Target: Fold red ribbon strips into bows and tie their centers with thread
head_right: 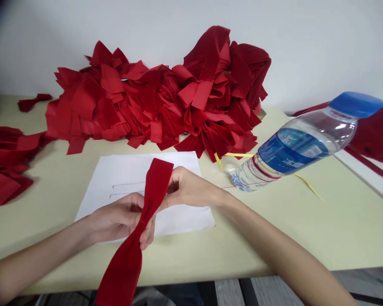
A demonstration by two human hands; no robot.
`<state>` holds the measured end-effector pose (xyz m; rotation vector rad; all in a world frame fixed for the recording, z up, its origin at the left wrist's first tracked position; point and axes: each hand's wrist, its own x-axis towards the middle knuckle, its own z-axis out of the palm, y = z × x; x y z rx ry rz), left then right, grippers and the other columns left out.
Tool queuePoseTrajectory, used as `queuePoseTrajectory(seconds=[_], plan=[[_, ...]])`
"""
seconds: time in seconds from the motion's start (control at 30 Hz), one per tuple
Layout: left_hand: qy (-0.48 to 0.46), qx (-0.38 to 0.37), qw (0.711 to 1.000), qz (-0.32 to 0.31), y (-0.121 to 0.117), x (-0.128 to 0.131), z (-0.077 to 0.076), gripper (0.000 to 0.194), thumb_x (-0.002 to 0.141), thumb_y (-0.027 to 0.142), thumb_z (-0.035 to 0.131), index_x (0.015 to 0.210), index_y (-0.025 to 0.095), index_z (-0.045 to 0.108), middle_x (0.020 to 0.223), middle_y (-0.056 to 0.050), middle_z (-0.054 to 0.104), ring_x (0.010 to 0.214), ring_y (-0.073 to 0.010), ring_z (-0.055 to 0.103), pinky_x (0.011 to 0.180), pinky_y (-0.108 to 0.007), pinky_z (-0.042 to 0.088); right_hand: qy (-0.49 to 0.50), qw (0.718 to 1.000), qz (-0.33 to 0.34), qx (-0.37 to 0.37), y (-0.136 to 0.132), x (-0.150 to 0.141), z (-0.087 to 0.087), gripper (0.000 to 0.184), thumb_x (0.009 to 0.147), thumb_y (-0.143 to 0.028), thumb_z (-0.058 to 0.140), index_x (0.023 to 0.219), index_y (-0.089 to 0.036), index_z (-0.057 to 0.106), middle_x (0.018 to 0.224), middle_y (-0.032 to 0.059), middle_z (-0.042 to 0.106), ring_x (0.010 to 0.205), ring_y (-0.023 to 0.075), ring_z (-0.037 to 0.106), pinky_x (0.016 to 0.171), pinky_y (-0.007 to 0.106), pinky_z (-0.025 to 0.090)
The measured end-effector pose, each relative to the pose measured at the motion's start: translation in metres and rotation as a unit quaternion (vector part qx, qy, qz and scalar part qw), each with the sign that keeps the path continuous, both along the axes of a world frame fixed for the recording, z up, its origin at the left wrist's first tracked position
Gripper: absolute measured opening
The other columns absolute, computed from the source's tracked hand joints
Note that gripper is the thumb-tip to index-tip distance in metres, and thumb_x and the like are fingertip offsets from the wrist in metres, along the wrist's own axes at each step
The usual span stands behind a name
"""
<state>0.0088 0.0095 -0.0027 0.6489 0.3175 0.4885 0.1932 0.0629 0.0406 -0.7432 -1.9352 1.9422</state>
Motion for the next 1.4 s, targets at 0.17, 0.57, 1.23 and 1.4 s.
queuePoseTrajectory(seconds=[0.17,0.57,1.23,1.4], plan=[[0.077,-0.019,0.992,-0.098,-0.009,0.006,0.003,0.008,0.068,0.02,0.068,0.07,0.012,0.069,0.059,-0.003,0.065,0.053,-0.0143,0.059,0.06,-0.028,0.046,-0.035,0.995,0.083,0.036,0.002,0.003,0.002,0.017,0.069,-0.025,0.069,0.077,-0.01,0.065,0.07,0.0001,0.061,0.064,0.0083,0.055,0.06,0.02,0.046],[0.359,0.096,0.926,-0.066,-0.004,0.007,0.012,0.008,0.06,0.021,0.069,0.056,0.016,0.065,0.048,0.003,0.055,0.048,-0.009,0.05,0.052,-0.022,0.043,-0.251,0.9,0.145,0.326,-0.005,0.001,0.027,0.019,0.085,-0.024,0.052,0.079,-0.019,0.069,0.074,-0.0003,0.063,0.072,0.0103,0.054,0.07,0.023,0.038],[0.236,0.068,0.951,0.187,0.016,-0.005,0.009,0.009,0.071,0.021,0.067,0.07,0.012,0.067,0.065,-0.002,0.06,0.062,-0.012,0.054,0.062,-0.024,0.042,-0.3,0.854,-0.009,0.424,-0.018,0.008,0.036,0.02,0.087,-0.025,0.046,0.08,-0.019,0.064,0.076,-0.0002,0.06,0.064,0.0097,0.05,0.06,0.023,0.031],[0.13,0.054,0.983,0.119,0.015,-0.01,0.008,0.008,0.07,0.021,0.069,0.068,0.013,0.068,0.062,-0.003,0.065,0.056,-0.0118,0.057,0.057,-0.023,0.042,-0.222,0.949,0.045,0.218,0.0,0.02,0.024,0.022,0.083,-0.032,0.052,0.083,-0.014,0.065,0.076,0.0006,0.06,0.061,0.008,0.048,0.056,0.021,0.036]])
